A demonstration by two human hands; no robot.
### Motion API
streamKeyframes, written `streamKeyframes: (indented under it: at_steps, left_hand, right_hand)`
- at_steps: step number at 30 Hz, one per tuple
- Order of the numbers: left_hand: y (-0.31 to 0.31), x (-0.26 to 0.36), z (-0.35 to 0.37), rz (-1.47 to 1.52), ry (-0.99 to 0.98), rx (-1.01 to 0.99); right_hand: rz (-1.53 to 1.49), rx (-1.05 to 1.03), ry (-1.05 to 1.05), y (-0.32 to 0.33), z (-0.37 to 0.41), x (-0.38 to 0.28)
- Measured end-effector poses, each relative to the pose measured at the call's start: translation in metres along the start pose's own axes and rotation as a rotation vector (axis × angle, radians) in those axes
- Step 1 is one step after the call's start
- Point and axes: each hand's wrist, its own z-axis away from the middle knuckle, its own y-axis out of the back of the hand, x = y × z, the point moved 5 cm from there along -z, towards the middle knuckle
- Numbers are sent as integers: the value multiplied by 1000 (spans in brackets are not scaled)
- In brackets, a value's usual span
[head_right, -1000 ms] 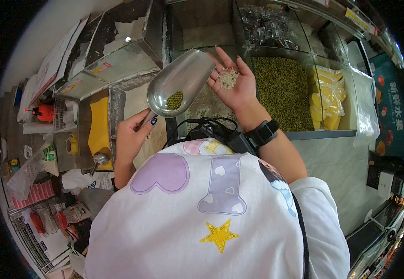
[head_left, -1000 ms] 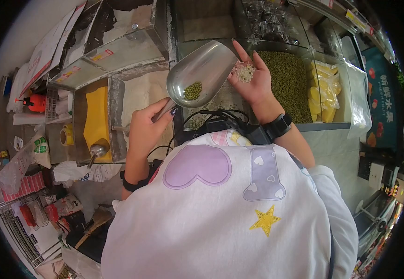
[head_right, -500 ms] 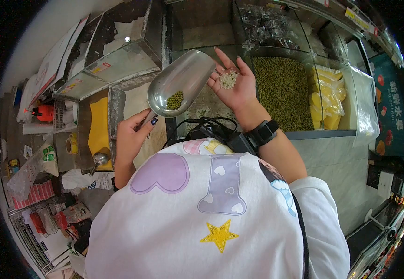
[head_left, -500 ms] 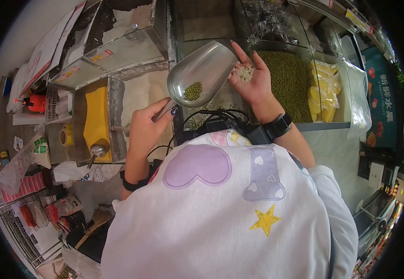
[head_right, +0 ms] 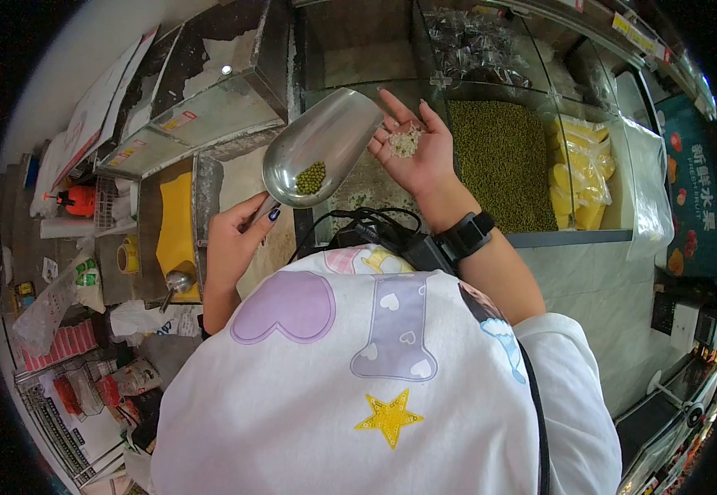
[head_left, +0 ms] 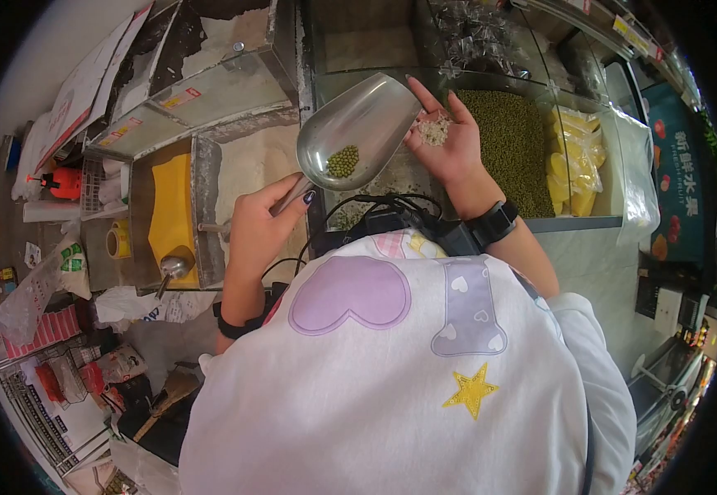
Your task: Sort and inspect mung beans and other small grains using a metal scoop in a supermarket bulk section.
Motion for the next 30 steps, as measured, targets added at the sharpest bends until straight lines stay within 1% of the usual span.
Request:
streamKeyframes:
  at_steps: [5,7,8,10,11,13,17,19,23,25,26,28,29,30]
  left_hand:
    - [-1,1,-1,-3,-46,-8]
    - [-1,1,-1,-3,-51,-6]
    - [-1,1,-1,-3,-56,-4]
    - [-1,1,-1,-3,-62,-2]
    - [-1,1,-1,-3,-68,0]
    - [-1,3,-1,-6,-61,-2]
    - [-1,0,-1,2,-52,-1]
    - [-1,0,-1,0,-46,-4]
    - [-1,0,-1,0,-41,1]
    - [0,1,0,-4,-36,5]
    - [0,2,0,-7,-31,9]
    - [1,2,0,26,-10,14]
    - [2,0,0,60,12,19]
    - [2,-1,0,59,11,19]
  right_hand:
    - [0,-21,-11,2,-1,-1]
    - [70,120,38,-1,1,1]
    - [70,120,39,8,-1,-2]
    - [-16,106,-55,22,-5,-2]
    - [-16,106,-54,28,-5,-2]
    - [132,601,68,38,2,0]
    - [78,546,28,47,2,-1]
    - [106,545,75,39,3,-1]
    - [129,604,99,24,7,1]
    - [-64,500,141,31,4,-7]
    - [-64,500,140,37,5,-10]
    - [-230,-150,-89,10,0,-5]
    - [-230,-149,-89,12,-1,-6]
    - [-243,-249,-149,5,0,-4]
